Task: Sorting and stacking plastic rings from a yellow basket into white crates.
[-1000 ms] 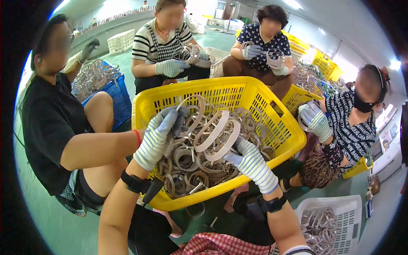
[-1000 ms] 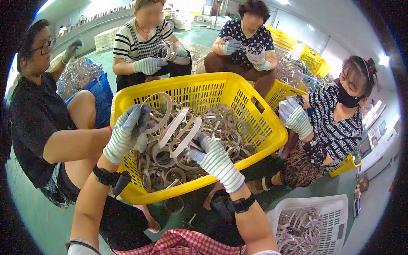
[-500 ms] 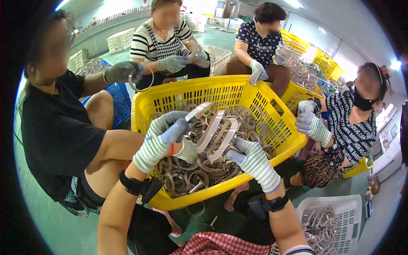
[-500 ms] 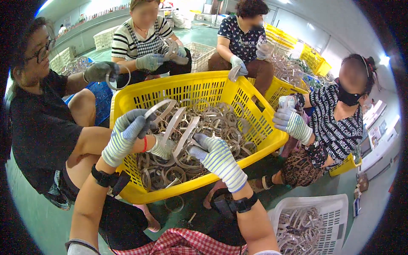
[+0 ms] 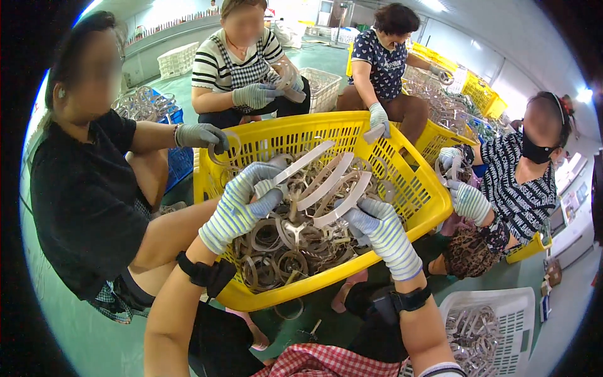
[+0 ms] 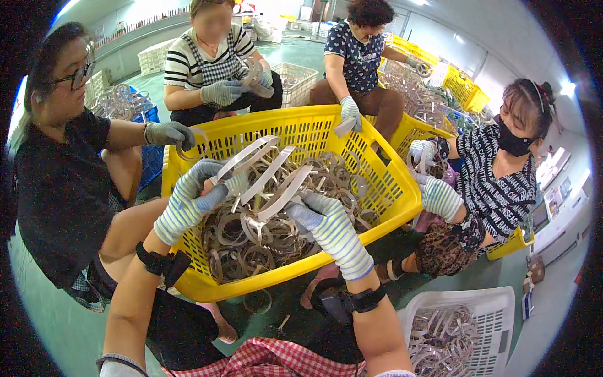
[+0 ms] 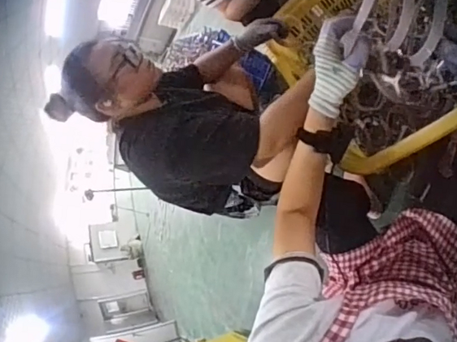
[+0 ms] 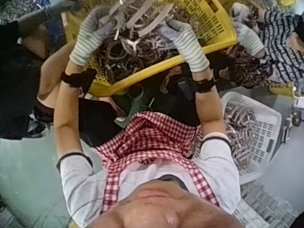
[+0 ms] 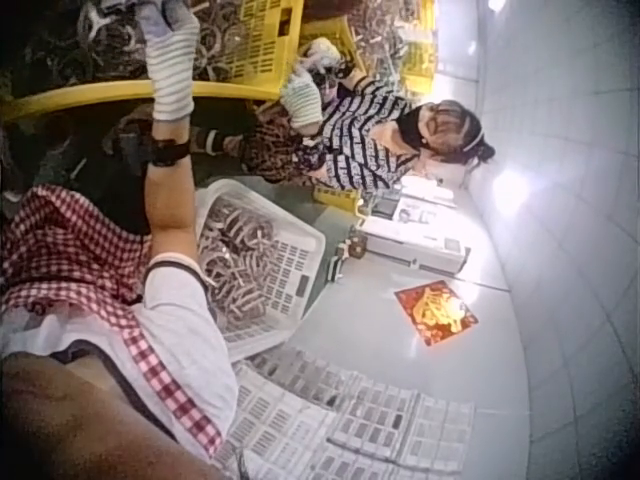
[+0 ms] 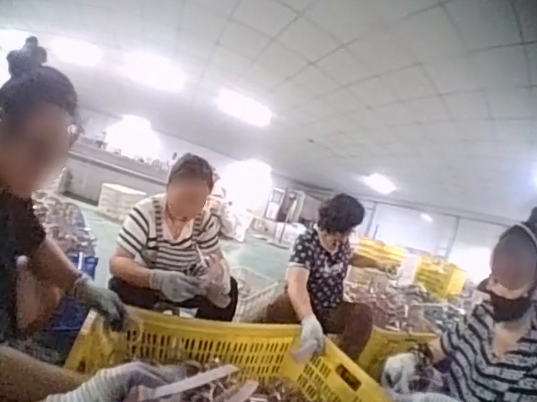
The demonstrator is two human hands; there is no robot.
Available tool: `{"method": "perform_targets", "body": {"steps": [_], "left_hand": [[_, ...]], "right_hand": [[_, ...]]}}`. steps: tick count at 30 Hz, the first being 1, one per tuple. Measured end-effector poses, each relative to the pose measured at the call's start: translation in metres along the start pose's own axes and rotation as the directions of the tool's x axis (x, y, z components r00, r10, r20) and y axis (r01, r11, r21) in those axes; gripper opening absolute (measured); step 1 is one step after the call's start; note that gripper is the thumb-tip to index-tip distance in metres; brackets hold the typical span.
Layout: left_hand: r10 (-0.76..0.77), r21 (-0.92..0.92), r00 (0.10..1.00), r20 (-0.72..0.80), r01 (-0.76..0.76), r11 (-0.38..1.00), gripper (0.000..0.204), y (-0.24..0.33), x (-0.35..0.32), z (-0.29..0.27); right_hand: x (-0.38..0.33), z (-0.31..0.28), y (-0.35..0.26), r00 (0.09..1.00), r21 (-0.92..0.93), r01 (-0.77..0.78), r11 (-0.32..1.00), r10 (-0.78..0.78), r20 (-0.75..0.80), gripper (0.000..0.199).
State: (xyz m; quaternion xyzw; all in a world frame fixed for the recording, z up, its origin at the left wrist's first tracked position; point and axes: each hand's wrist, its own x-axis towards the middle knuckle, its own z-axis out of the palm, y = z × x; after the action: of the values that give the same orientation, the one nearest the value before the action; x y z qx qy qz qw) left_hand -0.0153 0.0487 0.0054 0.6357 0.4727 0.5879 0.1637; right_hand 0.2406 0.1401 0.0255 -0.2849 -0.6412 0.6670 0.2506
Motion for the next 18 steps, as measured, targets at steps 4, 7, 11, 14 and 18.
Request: {"method": "perform_targets", "body": {"steps": [4,7,11,14,18], "left_hand": [[-0.228,-0.080,0.973,0.042,0.230,0.970,0.025,0.019,-0.001,0.008],[-0.100,-0.004,0.993,0.063,0.100,0.995,0.028,0.012,-0.002,0.008],[-0.118,-0.021,0.992,0.032,0.119,0.993,0.034,0.018,-0.002,0.009],[-0.137,-0.067,0.989,0.060,0.141,0.988,0.038,0.018,-0.001,0.009],[-0.076,-0.140,0.996,-0.048,0.069,0.988,0.040,0.011,-0.001,0.008]], "right_hand": [[-0.002,-0.005,0.000,1.000,0.102,-0.017,0.995,0.019,-0.016,0.035],[0.001,-0.001,0.004,0.997,0.083,-0.045,0.996,0.050,-0.052,0.035],[0.001,-0.001,0.002,0.997,0.070,-0.050,0.996,0.054,-0.053,0.034],[0.002,-0.002,0.003,0.998,0.062,-0.037,0.997,0.040,-0.057,0.033],[0.001,-0.009,0.007,0.998,0.075,-0.037,0.997,0.032,0.057,0.038]]}}
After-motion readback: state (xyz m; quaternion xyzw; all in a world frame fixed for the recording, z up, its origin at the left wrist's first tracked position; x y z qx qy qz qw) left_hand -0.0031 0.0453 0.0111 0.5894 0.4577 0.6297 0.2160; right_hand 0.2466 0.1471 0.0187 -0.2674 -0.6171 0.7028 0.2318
